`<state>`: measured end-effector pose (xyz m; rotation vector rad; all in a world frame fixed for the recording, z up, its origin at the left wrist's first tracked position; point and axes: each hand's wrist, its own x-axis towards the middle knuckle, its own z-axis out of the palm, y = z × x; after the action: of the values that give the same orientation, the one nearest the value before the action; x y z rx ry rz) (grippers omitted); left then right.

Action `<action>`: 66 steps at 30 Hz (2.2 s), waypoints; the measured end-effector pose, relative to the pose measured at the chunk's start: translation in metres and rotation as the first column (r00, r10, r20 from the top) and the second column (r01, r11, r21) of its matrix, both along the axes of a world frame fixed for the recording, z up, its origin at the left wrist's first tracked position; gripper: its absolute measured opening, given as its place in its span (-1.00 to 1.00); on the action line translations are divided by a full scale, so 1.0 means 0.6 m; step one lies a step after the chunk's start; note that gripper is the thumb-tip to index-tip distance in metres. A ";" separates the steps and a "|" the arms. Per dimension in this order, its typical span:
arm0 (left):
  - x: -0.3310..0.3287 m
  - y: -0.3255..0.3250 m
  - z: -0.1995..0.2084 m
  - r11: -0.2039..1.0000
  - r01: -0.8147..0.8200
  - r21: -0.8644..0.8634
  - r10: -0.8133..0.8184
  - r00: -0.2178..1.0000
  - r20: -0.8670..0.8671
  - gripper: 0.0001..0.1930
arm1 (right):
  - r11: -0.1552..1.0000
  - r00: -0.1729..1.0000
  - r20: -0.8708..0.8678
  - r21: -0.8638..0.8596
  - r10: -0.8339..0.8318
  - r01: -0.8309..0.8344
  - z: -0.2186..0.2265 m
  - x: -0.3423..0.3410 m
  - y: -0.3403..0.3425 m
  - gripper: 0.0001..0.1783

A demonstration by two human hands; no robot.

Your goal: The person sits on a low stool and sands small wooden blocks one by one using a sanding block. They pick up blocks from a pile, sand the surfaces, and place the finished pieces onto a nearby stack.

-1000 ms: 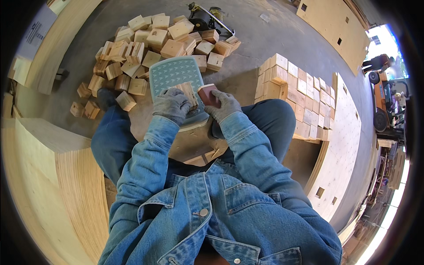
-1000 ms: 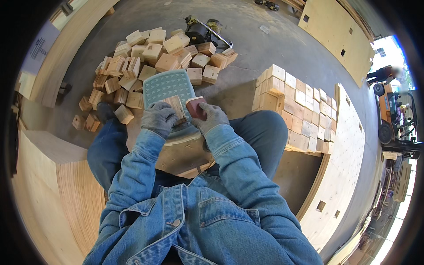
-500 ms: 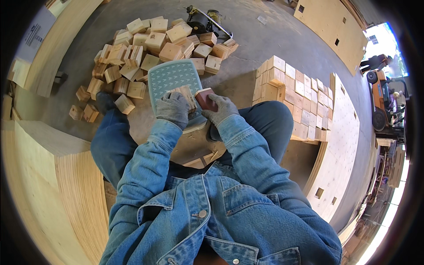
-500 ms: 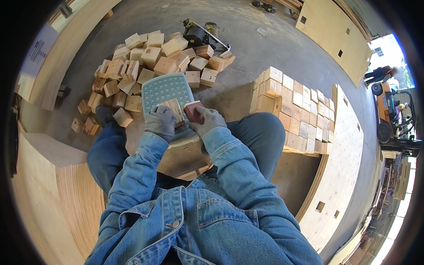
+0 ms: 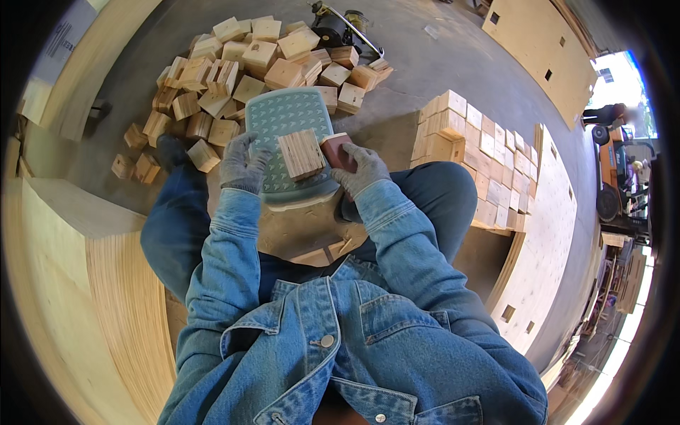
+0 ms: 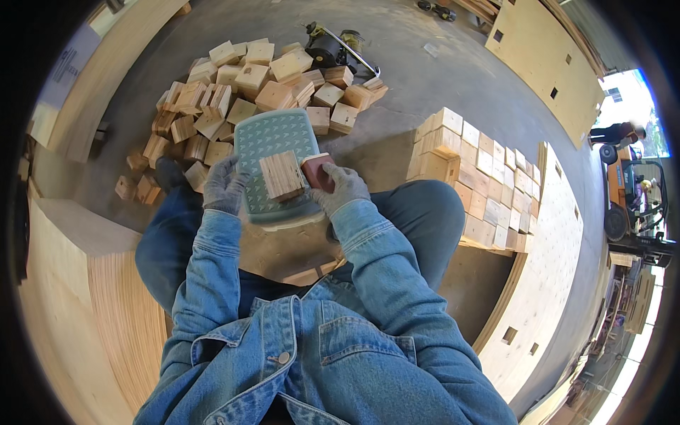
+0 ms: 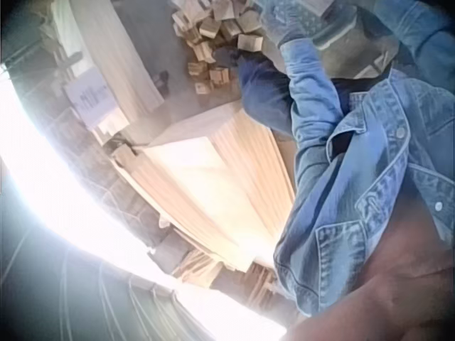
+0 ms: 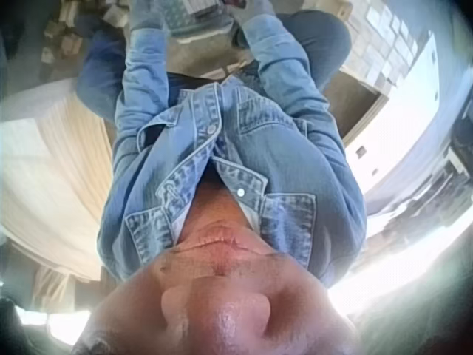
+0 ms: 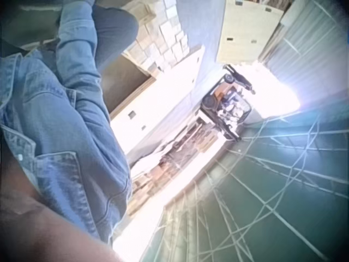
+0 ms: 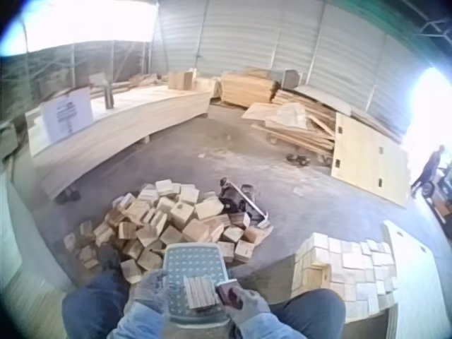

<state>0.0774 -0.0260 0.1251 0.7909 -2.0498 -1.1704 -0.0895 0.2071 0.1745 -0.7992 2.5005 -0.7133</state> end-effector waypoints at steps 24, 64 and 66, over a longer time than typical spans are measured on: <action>-0.057 0.054 -0.073 0.979 0.192 -0.071 -0.162 0.938 0.306 -0.02 | 0.951 0.831 -0.469 0.211 0.301 -0.225 0.063 0.078 -0.025 -0.23; -0.059 0.075 -0.064 0.987 0.157 0.028 -0.159 0.941 0.297 0.01 | 0.959 0.814 -0.514 0.219 0.272 -0.182 0.056 0.060 -0.104 -0.28; -0.061 0.072 -0.070 0.993 0.104 0.051 -0.115 0.942 0.317 0.00 | 0.952 0.827 -0.483 0.236 0.288 -0.193 0.063 0.052 -0.128 -0.29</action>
<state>0.0410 0.0170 0.0829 0.9438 -2.3706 -1.2025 -0.0585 0.1304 0.2122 -1.3559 2.7876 -0.1903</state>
